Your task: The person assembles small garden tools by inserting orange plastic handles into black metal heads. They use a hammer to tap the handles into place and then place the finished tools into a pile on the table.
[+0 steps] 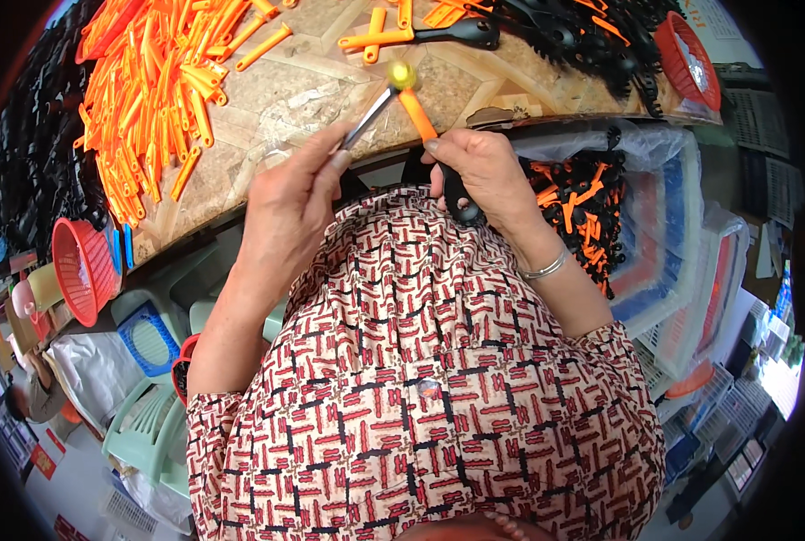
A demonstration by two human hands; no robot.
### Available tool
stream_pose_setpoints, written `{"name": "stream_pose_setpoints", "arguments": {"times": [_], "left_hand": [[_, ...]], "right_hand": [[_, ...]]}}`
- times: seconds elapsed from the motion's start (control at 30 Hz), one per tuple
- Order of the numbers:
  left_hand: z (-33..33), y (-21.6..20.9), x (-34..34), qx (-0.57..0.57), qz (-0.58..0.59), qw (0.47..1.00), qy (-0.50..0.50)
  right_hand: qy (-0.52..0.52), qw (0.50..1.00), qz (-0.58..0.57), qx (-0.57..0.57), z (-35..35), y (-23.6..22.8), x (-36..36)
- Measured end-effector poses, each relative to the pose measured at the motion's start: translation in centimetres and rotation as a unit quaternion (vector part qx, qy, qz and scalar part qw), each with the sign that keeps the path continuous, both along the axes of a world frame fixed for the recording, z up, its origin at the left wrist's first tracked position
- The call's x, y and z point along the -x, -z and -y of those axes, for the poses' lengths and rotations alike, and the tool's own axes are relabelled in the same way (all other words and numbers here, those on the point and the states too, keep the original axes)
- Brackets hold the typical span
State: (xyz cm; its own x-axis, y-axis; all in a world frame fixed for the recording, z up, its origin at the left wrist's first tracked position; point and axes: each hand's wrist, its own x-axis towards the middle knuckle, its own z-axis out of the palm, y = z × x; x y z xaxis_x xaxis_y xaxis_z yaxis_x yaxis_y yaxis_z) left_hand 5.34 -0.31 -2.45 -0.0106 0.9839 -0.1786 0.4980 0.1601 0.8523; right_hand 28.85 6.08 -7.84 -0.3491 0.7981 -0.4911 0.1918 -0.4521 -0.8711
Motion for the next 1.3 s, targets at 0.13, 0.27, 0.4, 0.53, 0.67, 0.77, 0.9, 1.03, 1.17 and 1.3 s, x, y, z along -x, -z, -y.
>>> {"name": "stream_pose_setpoints", "arguments": {"times": [0.13,0.27,0.4,0.53,0.67,0.77,0.9,1.03,1.17,1.3], "left_hand": [[1.3,-2.6,-1.0,-0.220,0.132,0.965,-0.051],[0.8,1.6,0.2,-0.101,-0.181,0.969,0.137],[0.5,-1.8,-0.3,-0.119,-0.030,0.992,-0.001],[-0.6,-1.7,-0.2,-0.052,-0.021,0.998,0.003],[-1.3,1.8,-1.0,-0.127,-0.154,0.975,0.102],[-1.6,0.4,-2.0,-0.137,-0.039,0.989,0.035],[-2.1,1.2,0.5,-0.050,-0.076,0.993,0.076],[-1.2,0.1,2.5,0.109,0.221,0.962,-0.118],[-3.1,1.0,3.8,-0.008,0.196,0.971,-0.140],[-7.6,0.3,3.6,0.005,0.115,0.986,-0.119]], "right_hand": [[-0.017,1.000,0.005,0.004,-0.2,0.0,0.1],[-0.024,1.000,0.005,0.007,-0.3,-0.5,0.3],[-0.019,1.000,-0.006,0.014,-0.5,0.0,-0.3],[-0.019,0.998,-0.028,0.050,-0.8,-0.6,-1.7],[-0.065,0.997,0.030,0.004,-1.5,-0.8,-3.2],[-0.081,0.996,0.033,-0.003,-1.8,-0.6,-4.1],[-0.184,0.975,0.124,-0.006,-3.0,-2.9,-8.7],[-0.206,0.856,0.418,-0.224,-3.0,-5.0,-17.7],[-0.087,0.753,0.480,-0.441,-4.6,-7.6,-13.7],[-0.120,0.657,0.357,-0.653,-8.2,-5.6,-3.3]]}}
